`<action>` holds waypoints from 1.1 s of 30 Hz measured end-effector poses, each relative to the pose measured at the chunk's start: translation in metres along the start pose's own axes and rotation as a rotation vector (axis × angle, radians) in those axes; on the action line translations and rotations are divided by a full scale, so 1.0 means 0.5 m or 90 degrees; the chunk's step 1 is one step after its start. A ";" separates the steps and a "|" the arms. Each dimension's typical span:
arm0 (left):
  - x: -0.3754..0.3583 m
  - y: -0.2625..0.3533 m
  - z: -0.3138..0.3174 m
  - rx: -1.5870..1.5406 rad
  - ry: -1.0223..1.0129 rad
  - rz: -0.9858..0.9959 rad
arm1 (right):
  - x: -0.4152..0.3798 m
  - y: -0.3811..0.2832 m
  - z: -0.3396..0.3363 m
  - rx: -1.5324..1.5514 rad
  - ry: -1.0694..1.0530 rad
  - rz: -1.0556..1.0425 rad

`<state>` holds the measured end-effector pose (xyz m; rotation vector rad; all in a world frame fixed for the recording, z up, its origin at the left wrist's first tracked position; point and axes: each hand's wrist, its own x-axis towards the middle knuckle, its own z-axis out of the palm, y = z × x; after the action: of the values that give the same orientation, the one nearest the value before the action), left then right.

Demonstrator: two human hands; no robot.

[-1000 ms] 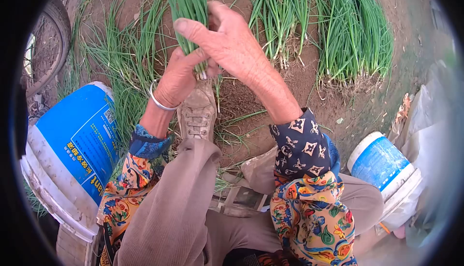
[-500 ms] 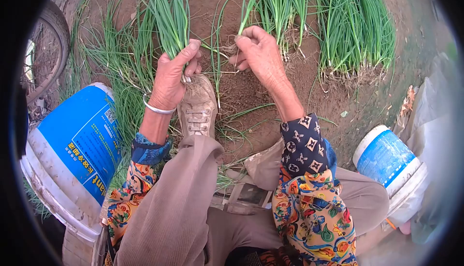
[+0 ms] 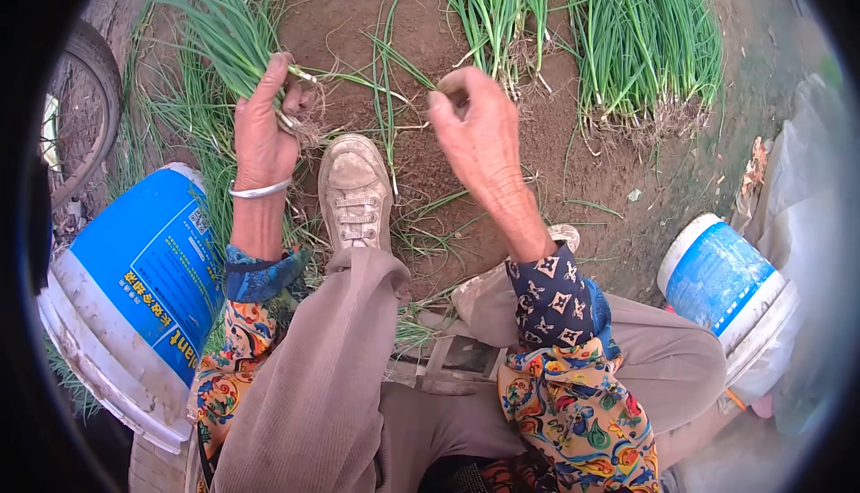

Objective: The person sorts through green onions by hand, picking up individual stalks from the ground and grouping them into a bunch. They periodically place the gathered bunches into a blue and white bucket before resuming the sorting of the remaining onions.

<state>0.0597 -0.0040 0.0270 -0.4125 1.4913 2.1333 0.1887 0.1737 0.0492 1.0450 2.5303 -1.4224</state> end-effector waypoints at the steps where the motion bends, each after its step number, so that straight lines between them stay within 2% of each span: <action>1: 0.000 0.004 -0.008 0.004 -0.008 -0.010 | 0.012 0.018 -0.014 -0.058 0.075 0.012; 2: 0.000 0.007 -0.014 0.010 -0.017 -0.018 | 0.027 0.035 -0.021 -0.115 0.151 0.024; 5: -0.021 -0.020 0.002 -0.016 -0.004 -0.060 | 0.067 0.082 -0.028 -0.229 0.201 0.046; 8: -0.035 -0.038 0.014 -0.065 -0.054 -0.114 | 0.068 0.087 -0.047 -0.095 0.147 0.118; 9: -0.036 -0.035 0.016 -0.063 -0.066 -0.119 | 0.062 0.085 -0.047 -0.044 0.209 0.094; 13: -0.032 -0.034 0.018 -0.068 -0.041 -0.093 | 0.067 0.090 -0.039 0.040 0.272 -0.001; 16: -0.038 -0.041 0.016 -0.074 -0.060 -0.125 | 0.094 0.093 -0.030 -0.136 0.227 0.005; 20: -0.046 -0.047 0.020 -0.079 -0.083 -0.132 | 0.111 0.075 -0.041 -0.184 0.115 0.076; 21: -0.051 -0.049 0.022 -0.067 -0.078 -0.139 | 0.105 0.070 -0.040 -0.166 0.132 0.059; 24: -0.054 -0.069 0.025 -0.019 -0.117 -0.144 | 0.048 0.007 -0.012 0.026 0.032 0.079; 26: -0.060 -0.067 0.044 0.034 -0.146 -0.152 | 0.003 -0.029 0.024 -0.003 -0.041 -0.016; 28: -0.065 -0.065 0.052 0.062 -0.204 -0.151 | -0.025 -0.022 0.064 -0.013 -0.027 -0.237; 29: -0.066 -0.070 0.050 0.046 -0.203 -0.167 | -0.031 -0.020 0.069 0.029 -0.028 -0.233; 32: -0.062 -0.067 0.038 0.051 -0.136 -0.155 | -0.016 -0.005 0.026 -0.013 -0.021 -0.127; 33: -0.063 -0.067 0.037 0.041 -0.142 -0.158 | -0.008 0.005 0.010 -0.045 0.030 -0.062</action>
<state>0.1049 0.0151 0.0234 -0.3079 1.3059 1.8663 0.1917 0.1683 0.0459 0.9687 2.6783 -1.3342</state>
